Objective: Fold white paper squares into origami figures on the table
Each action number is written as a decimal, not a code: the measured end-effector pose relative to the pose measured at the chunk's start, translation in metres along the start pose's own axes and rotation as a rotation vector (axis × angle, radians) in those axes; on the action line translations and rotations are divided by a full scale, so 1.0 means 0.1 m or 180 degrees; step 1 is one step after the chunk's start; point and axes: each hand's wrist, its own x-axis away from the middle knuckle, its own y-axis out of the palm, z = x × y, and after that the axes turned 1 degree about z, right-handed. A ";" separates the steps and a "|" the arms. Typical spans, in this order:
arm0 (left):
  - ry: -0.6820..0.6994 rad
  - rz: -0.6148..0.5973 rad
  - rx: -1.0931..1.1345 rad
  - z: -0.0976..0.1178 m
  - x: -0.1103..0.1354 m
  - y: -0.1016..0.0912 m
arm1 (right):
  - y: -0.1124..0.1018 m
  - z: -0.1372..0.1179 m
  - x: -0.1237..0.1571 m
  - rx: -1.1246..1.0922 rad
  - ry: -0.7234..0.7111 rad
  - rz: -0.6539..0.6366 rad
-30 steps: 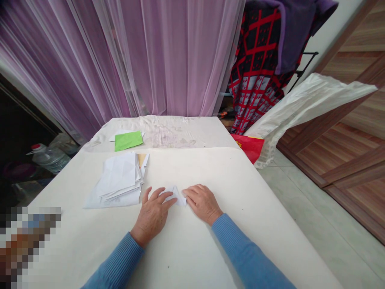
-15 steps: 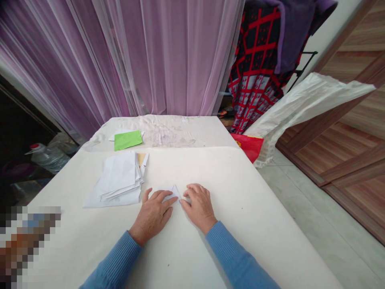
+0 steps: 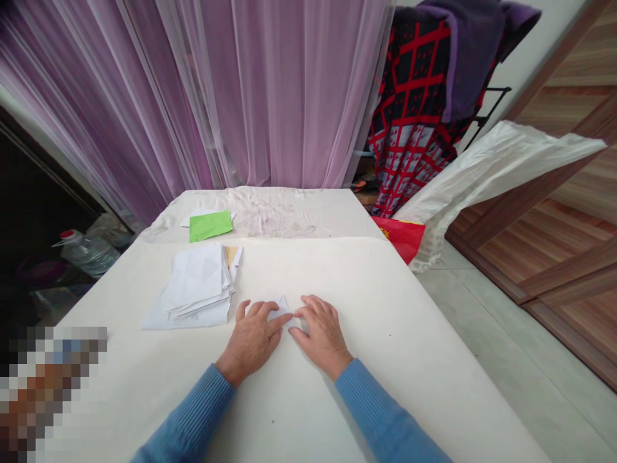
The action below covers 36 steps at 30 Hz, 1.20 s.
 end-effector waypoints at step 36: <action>0.0318 -0.0150 -0.0534 0.05 -0.23 -0.02 | -0.20 0.10 0.00 0.0523 -0.0447 -0.0349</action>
